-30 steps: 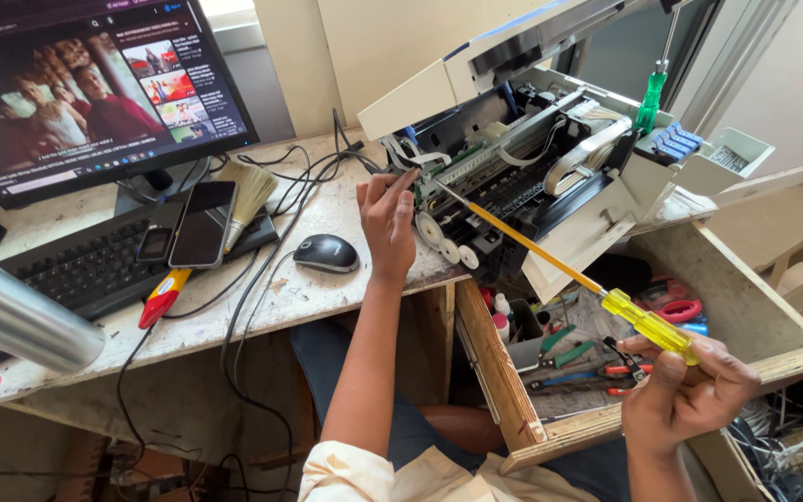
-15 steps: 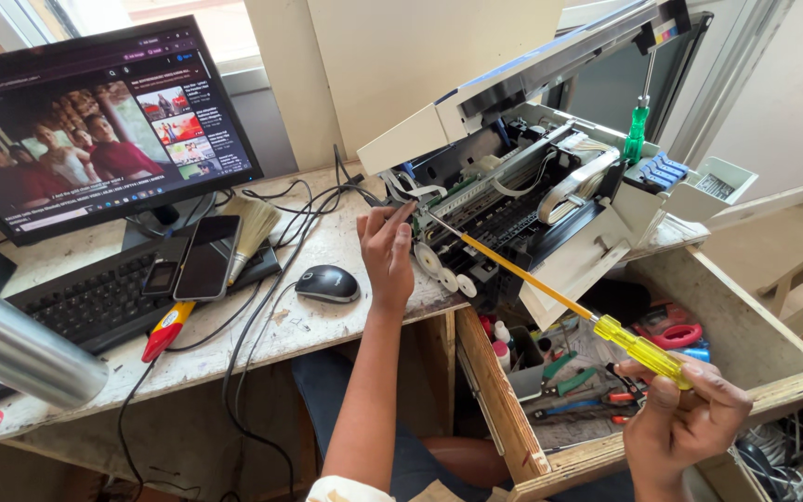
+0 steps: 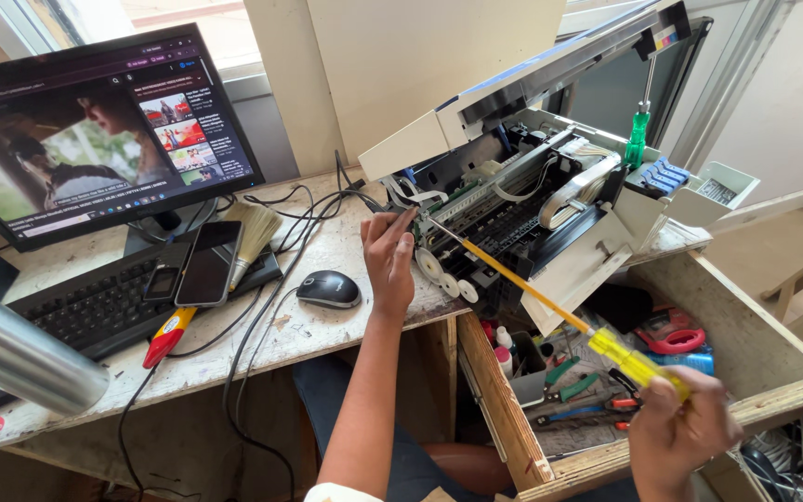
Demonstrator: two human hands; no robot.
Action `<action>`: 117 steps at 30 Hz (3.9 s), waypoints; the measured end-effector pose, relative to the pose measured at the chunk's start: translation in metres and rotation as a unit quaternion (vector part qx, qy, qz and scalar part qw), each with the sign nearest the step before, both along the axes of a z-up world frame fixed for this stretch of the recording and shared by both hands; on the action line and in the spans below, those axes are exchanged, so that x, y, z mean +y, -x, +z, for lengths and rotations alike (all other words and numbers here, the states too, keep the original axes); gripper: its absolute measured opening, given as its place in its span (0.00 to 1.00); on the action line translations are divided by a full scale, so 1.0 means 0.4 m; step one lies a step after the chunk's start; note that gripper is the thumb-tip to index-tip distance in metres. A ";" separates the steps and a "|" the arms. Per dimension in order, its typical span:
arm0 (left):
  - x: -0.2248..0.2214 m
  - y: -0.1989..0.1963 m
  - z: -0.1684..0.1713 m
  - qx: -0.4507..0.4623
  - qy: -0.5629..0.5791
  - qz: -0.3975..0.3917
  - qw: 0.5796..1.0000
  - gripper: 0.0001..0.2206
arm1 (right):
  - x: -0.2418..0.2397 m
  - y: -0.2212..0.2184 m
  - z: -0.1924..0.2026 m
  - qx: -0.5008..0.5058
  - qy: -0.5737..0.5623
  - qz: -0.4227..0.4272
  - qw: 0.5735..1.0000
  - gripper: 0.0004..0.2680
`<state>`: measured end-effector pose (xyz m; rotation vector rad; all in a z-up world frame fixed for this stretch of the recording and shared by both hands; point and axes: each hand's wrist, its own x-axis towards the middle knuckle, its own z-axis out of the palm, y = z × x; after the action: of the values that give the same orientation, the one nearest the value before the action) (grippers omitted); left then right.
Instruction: The person works on a disassembled printer placed on a desk. They use a yellow screwdriver to adjust internal components and reach into a drawer to retrieve a small blue bottle, which they handle while continuing to work on the printer.
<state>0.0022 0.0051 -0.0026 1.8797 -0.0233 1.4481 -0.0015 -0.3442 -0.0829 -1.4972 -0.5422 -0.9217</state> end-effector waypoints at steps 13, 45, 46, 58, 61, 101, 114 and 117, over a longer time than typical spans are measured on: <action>-0.001 0.002 0.003 0.016 0.048 -0.014 0.999 0.19 | 0.015 -0.015 0.007 -0.136 0.090 -0.024 0.986 0.09; 0.012 -0.018 -0.014 0.040 0.114 -0.058 0.991 0.18 | -0.057 0.002 0.137 -0.166 0.247 -0.018 0.955 0.12; 0.011 -0.018 -0.015 0.046 0.107 -0.049 0.992 0.18 | -0.058 0.006 0.148 -0.172 0.264 -0.026 0.949 0.12; 0.005 -0.012 -0.008 0.042 0.103 -0.108 0.988 0.25 | -0.062 0.012 0.202 -0.147 0.303 -0.039 0.941 0.14; 0.003 -0.008 -0.003 0.032 0.116 -0.139 0.983 0.25 | -0.061 0.011 0.212 -0.128 0.301 -0.035 0.944 0.13; -0.027 -0.033 -0.027 0.033 -0.087 0.064 0.994 0.23 | -0.330 -0.419 0.024 0.312 0.038 0.028 0.949 0.05; -0.043 -0.016 -0.028 0.019 -0.106 0.102 0.989 0.21 | -0.231 -0.372 0.074 0.435 0.562 -0.153 0.687 0.11; -0.040 -0.017 -0.033 0.017 -0.097 0.107 0.989 0.21 | -0.232 -0.380 0.066 0.381 0.653 -0.151 0.637 0.12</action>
<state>0.0091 -0.0107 -0.0156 2.1183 0.0573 1.6068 0.1507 -0.4368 -0.0564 -3.1414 -0.2562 0.1701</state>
